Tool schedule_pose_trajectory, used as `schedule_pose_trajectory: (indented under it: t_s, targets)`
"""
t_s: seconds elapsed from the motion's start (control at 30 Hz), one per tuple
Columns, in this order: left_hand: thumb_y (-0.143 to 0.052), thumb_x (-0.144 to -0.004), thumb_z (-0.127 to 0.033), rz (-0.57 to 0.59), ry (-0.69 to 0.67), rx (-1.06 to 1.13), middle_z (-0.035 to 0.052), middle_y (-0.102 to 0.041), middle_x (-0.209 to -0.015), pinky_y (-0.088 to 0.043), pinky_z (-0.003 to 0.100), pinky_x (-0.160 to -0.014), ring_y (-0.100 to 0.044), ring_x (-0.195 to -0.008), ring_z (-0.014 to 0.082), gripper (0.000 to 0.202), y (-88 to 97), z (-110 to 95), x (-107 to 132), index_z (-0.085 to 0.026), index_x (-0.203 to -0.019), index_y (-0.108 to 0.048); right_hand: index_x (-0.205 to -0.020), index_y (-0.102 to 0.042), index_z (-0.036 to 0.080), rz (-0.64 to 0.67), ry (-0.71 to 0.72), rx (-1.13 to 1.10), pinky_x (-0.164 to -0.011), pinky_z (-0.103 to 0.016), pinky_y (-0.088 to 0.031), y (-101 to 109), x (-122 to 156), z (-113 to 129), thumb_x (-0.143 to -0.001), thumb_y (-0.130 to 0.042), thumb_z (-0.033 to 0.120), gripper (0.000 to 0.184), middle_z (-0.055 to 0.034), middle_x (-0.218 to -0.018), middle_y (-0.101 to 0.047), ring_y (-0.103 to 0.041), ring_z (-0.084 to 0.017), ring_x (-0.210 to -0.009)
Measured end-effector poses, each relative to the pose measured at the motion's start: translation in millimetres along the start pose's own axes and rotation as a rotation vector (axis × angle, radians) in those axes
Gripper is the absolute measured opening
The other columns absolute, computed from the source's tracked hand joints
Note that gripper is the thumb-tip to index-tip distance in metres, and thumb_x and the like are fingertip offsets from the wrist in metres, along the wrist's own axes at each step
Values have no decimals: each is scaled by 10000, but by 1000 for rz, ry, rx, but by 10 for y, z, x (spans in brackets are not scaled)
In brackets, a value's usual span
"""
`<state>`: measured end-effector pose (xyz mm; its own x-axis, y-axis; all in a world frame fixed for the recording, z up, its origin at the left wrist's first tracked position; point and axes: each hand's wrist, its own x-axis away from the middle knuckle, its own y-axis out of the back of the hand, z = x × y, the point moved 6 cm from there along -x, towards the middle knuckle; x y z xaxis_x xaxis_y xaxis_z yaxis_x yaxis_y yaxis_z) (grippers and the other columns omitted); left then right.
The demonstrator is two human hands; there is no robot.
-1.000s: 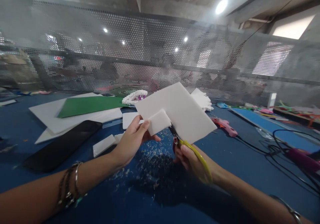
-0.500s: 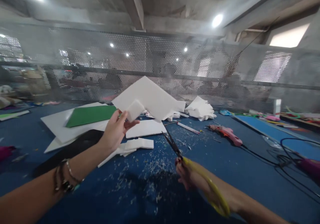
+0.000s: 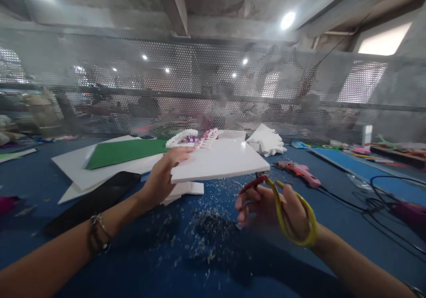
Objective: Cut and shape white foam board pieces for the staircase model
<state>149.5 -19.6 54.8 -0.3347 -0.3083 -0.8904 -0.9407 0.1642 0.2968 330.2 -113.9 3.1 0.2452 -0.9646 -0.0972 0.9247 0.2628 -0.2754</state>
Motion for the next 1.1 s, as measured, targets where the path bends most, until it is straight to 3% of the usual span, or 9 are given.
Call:
schedule_pose_trajectory:
  t_s: [0.1, 0.2, 0.3, 0.4, 0.63, 0.77, 0.83, 0.93, 1.1]
  targets:
    - [-519, -702, -105, 0, -24, -114, 69, -599, -1021, -364, 356, -855, -510, -987, 199, 179, 30, -6, -1, -235, -819, -556, -639, -451, 203, -34, 19, -88, -677, -338, -429, 4, -6, -68, -565, -514, 674, 482, -45, -830, -591, -575, -173, -742]
    - [-454, -769, -141, 12, 56, -158, 72, -593, -991, -411, 318, -804, -523, -948, 180, 130, -64, 74, 38, -221, -799, -552, -609, -487, 193, -85, -17, -161, -634, -304, -451, 15, -52, -143, -551, -589, 608, 431, -40, -807, -623, -595, -164, -709]
    - [-448, -796, -193, 20, 131, -64, 69, -556, -1000, -463, 252, -705, -527, -922, 160, 94, -232, 175, 108, -207, -828, -535, -579, -509, 182, -128, -37, -224, -595, -295, -466, 9, -94, -160, -525, -642, 561, 405, -34, -741, -643, -604, -156, -621]
    - [-470, -797, -211, 27, 96, -14, 52, -532, -993, -475, 230, -694, -528, -910, 143, 70, -315, 191, 149, -204, -829, -532, -527, -517, 176, -236, -15, -260, -531, -264, -459, 70, -100, -134, -535, -648, 539, 386, -35, -647, -644, -582, -139, -537]
    - [-480, -795, -227, -38, -14, -187, 52, -536, -917, -476, 267, -706, -538, -856, 150, 64, -26, 103, 106, -192, -791, -532, -483, -502, 183, -390, 47, -305, -570, -261, -454, 250, -65, -108, -537, -672, 474, 341, -19, -664, -646, -561, -122, -562]
    - [-472, -782, -137, 294, -220, -298, 47, -548, -968, -452, 262, -733, -531, -891, 149, 137, -207, 21, 221, -227, -850, -551, -706, -641, 244, -465, 78, -98, -593, -288, -470, 292, 11, -47, -592, -632, 466, 250, -11, -750, -655, -588, -176, -677]
    - [-453, -777, -109, 410, -215, -270, 50, -539, -1005, -447, 256, -736, -524, -911, 148, 196, -314, 10, 286, -239, -889, -549, -819, -651, 277, -475, 64, 13, -627, -317, -482, 295, 42, -28, -580, -657, 398, 269, -14, -786, -660, -597, -217, -734]
    - [-437, -747, -92, 315, -2, -136, 49, -530, -942, -451, 264, -716, -520, -877, 150, 160, -354, 17, 260, -206, -785, -541, -883, -642, 293, -462, 27, 65, -611, -325, -495, 301, 50, -46, -570, -668, 305, 314, -15, -799, -668, -609, -234, -724]
    - [-419, -716, -147, 102, 603, 380, 32, -509, -948, -451, 215, -578, -534, -754, 123, 94, -465, 161, 326, -193, -786, -462, -841, -655, 227, -592, -80, 13, -520, -265, -498, 384, 47, -148, -602, -640, 264, 242, -15, -708, -680, -624, -187, -601]
